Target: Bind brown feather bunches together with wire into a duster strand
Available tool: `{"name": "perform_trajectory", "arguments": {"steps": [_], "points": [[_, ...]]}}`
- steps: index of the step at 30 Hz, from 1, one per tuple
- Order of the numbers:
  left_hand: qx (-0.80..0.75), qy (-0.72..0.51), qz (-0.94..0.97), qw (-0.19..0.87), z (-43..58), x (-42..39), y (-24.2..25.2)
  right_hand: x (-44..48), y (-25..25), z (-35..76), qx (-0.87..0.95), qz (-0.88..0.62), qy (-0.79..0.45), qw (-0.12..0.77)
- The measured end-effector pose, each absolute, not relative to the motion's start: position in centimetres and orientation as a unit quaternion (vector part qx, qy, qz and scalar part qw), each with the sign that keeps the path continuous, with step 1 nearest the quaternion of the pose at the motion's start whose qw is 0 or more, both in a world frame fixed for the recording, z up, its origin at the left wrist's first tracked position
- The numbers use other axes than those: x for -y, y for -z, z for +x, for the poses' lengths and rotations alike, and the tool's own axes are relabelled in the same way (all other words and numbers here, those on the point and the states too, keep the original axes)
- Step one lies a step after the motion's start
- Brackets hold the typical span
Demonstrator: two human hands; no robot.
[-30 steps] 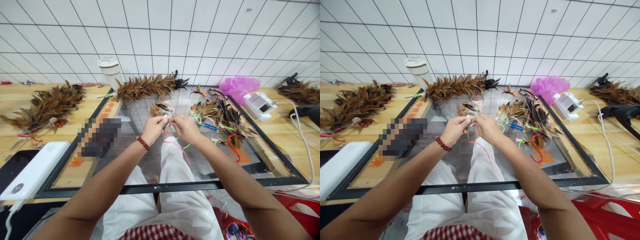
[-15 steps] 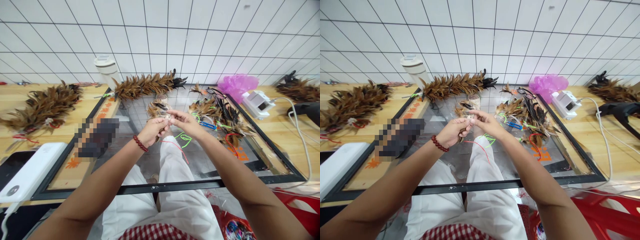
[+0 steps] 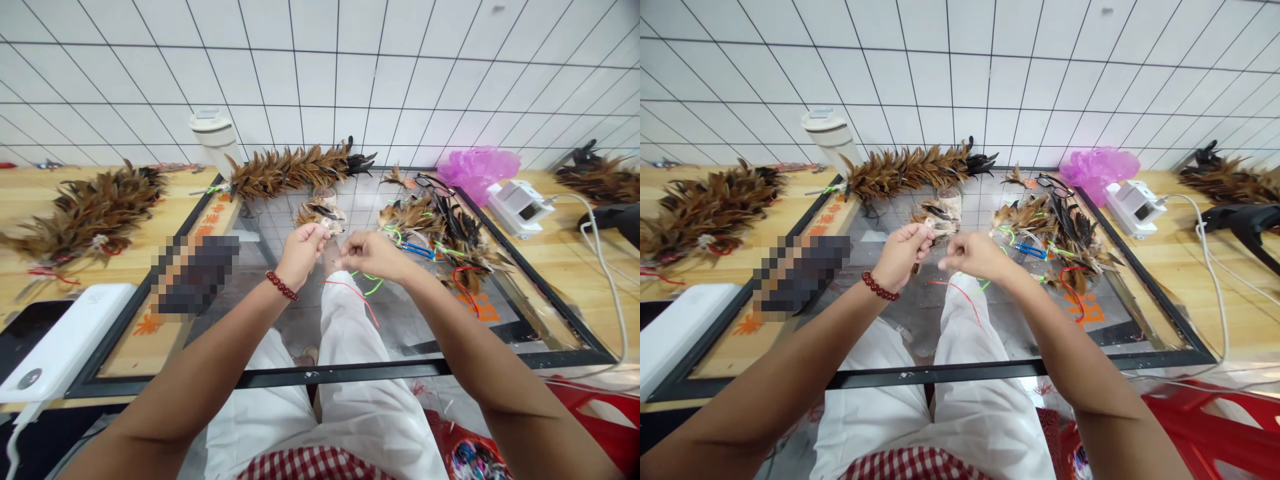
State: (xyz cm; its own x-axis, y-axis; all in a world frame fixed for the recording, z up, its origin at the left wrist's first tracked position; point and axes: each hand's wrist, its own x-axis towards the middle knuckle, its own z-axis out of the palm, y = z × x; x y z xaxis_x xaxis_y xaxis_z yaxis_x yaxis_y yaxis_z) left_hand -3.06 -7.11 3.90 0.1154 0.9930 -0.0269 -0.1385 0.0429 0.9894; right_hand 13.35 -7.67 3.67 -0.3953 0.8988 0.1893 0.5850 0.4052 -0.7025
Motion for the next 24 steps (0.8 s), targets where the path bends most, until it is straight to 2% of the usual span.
{"name": "perform_trajectory", "arguments": {"steps": [3, 6, 8, 14, 24], "points": [[-0.449, -0.521, 0.479, 0.546, -3.4, 6.9, -4.3, 8.6, -4.4, 13.6, 0.865, -0.437, -0.22, 0.107], [-0.458, -0.494, 0.505, 0.539, -3.3, 7.0, -4.3, 9.2, -4.7, 13.4, 0.89, -0.41, -0.193, 0.056], [-0.466, -0.462, 0.541, 0.526, -3.2, 7.3, -4.1, 9.1, -4.6, 13.3, 0.889, -0.415, -0.179, 0.076], [-0.48, -0.333, 0.681, 0.443, -3.0, 7.6, -3.0, 8.0, -4.2, 13.7, 0.813, -0.554, -0.068, 0.165], [-0.475, -0.455, 0.641, 0.395, -3.3, 6.9, -2.6, 7.5, -3.9, 14.3, 0.786, -0.585, -0.059, 0.191]]}}
